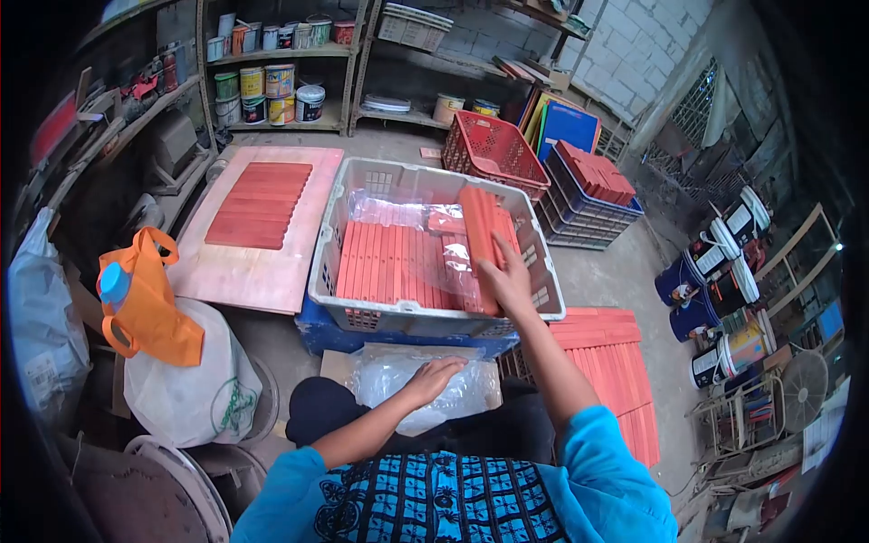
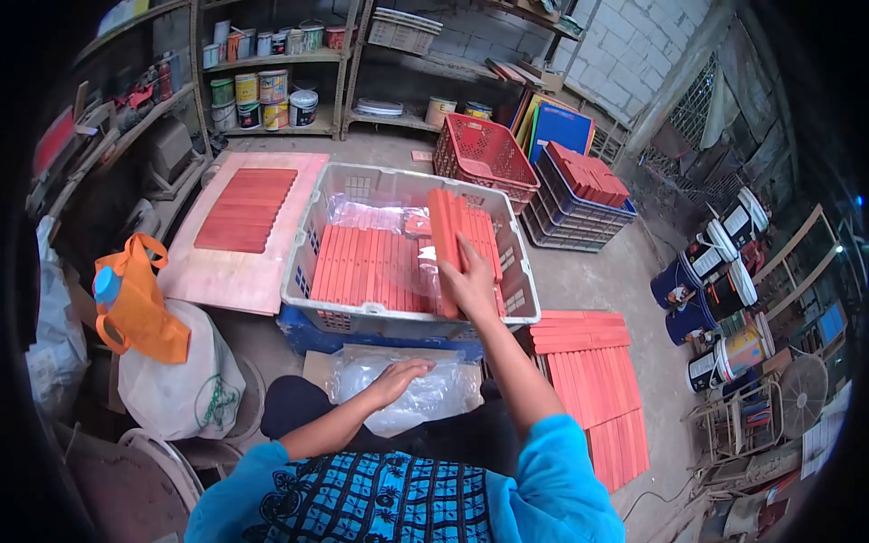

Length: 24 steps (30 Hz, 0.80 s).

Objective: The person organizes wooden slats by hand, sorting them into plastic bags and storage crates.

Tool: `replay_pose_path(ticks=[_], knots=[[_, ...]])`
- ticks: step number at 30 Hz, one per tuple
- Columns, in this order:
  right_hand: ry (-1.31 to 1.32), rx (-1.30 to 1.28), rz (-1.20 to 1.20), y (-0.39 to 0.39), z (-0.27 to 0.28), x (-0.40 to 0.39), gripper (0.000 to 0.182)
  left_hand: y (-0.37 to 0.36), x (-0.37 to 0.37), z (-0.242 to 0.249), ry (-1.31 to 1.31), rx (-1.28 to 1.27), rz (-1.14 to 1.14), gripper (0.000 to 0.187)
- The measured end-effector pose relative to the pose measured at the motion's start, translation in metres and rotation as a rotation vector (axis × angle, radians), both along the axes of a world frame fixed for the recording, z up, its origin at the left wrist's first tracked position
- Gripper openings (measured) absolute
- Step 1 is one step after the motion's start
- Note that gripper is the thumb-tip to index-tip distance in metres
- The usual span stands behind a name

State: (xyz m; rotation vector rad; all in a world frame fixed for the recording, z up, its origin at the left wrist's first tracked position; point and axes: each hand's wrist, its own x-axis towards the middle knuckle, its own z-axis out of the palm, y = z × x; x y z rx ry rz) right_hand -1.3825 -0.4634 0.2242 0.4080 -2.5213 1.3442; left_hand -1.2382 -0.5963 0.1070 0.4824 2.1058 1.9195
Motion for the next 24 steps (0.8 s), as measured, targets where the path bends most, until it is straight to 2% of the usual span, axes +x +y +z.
replay_pose_path(ticks=[3,7,9,13,19,22,24], knots=[[-0.036,0.343,-0.171,-0.041,-0.019,-0.053,0.066,-0.015,-0.001,0.028,0.019,-0.006,-0.038,0.038],[-0.211,0.52,-0.259,-0.072,-0.039,-0.092,0.065,-0.026,-0.005,0.044,0.036,-0.059,-0.036,0.037],[-0.222,0.602,-0.318,-0.081,-0.042,-0.099,0.063,-0.029,-0.007,0.044,0.055,-0.157,-0.015,0.037],[-0.266,0.69,-0.37,-0.086,-0.053,-0.105,0.056,-0.032,-0.009,0.048,0.042,-0.191,-0.029,0.037],[-0.036,0.876,-0.339,-0.077,-0.089,-0.127,0.053,-0.031,-0.009,0.045,0.045,-0.158,-0.041,0.036],[-0.062,0.811,-0.284,-0.078,-0.096,-0.132,0.056,-0.031,-0.009,0.048,0.023,-0.165,-0.041,0.037],[-0.144,0.85,-0.151,-0.078,-0.087,-0.133,0.061,-0.032,-0.007,0.047,0.036,-0.174,-0.033,0.037]])
